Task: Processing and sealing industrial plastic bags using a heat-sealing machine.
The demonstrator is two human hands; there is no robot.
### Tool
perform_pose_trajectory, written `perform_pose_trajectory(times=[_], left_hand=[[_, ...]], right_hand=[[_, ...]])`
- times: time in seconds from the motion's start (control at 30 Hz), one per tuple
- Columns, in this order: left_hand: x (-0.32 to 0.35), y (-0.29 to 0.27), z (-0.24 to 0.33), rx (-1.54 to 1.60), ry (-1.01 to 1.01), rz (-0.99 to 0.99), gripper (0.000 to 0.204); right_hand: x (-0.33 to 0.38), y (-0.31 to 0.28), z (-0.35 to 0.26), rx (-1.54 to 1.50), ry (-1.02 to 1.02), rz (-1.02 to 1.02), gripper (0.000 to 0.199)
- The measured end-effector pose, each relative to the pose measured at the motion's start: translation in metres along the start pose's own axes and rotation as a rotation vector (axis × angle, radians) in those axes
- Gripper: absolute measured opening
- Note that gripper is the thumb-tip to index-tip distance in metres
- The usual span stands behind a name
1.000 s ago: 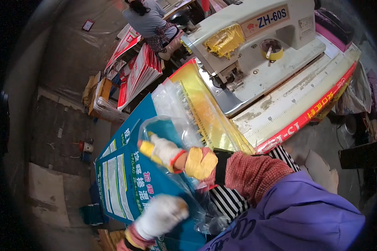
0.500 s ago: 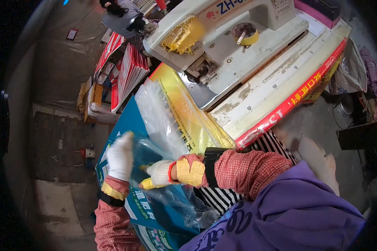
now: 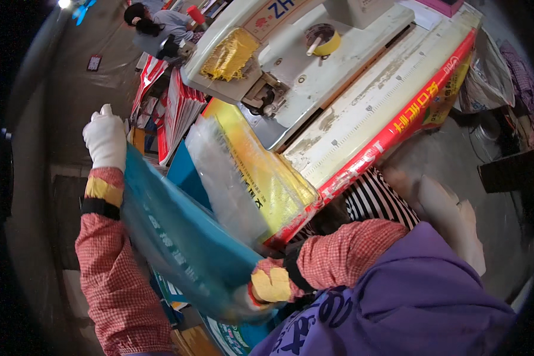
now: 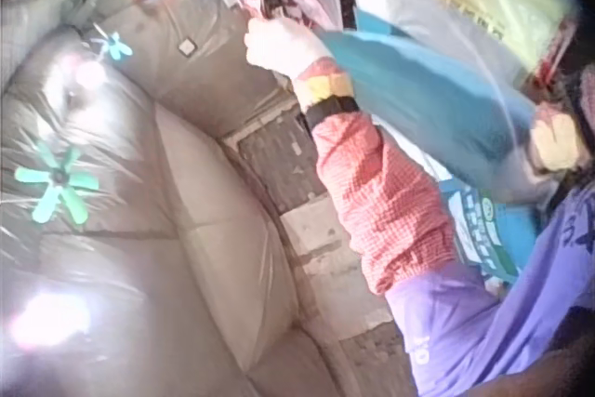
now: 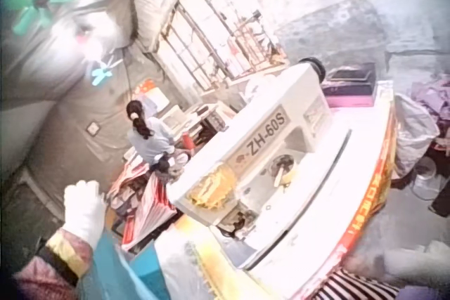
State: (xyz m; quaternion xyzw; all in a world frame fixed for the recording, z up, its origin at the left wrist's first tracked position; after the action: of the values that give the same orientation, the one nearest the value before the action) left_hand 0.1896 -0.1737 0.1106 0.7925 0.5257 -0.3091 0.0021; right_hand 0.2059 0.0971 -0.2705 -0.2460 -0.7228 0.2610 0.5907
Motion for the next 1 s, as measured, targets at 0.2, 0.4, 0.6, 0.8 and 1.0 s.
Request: perform_pose_trajectory(times=[0.2,0.4,0.6,0.8,1.0], left_hand=[[0.009,0.017,0.043,0.119,0.105,-0.283,0.018],[0.006,-0.001,0.057,0.101,0.185,-0.293,0.019],[0.008,0.0,0.067,0.098,0.228,-0.295,0.018],[0.004,-0.002,0.078,0.116,0.284,-0.272,0.018],[-0.031,0.06,0.033,0.601,0.033,-0.581,0.03]], right_hand=[[0.024,-0.089,0.122,-0.31,-0.228,0.279,0.016],[0.051,-0.194,0.23,-0.673,-0.587,1.0,0.032],[0.053,-0.203,0.226,-0.773,-0.709,0.7,0.049],[0.011,-0.197,0.213,-0.63,-0.655,0.118,0.05],[0.041,-0.215,0.188,-0.557,-0.88,0.577,0.037]])
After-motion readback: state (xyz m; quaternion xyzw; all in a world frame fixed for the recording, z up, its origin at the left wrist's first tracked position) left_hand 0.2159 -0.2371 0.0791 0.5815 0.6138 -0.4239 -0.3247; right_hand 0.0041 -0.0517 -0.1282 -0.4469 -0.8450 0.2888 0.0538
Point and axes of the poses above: each hand's wrist, its own x-axis away from the middle knuckle, its own y-axis out of the palm, z = x × y, the point moved 3 cm from there along -x, towards the middle knuckle, and after that the axes turned 1 degree about z, right-handed, at the moved point
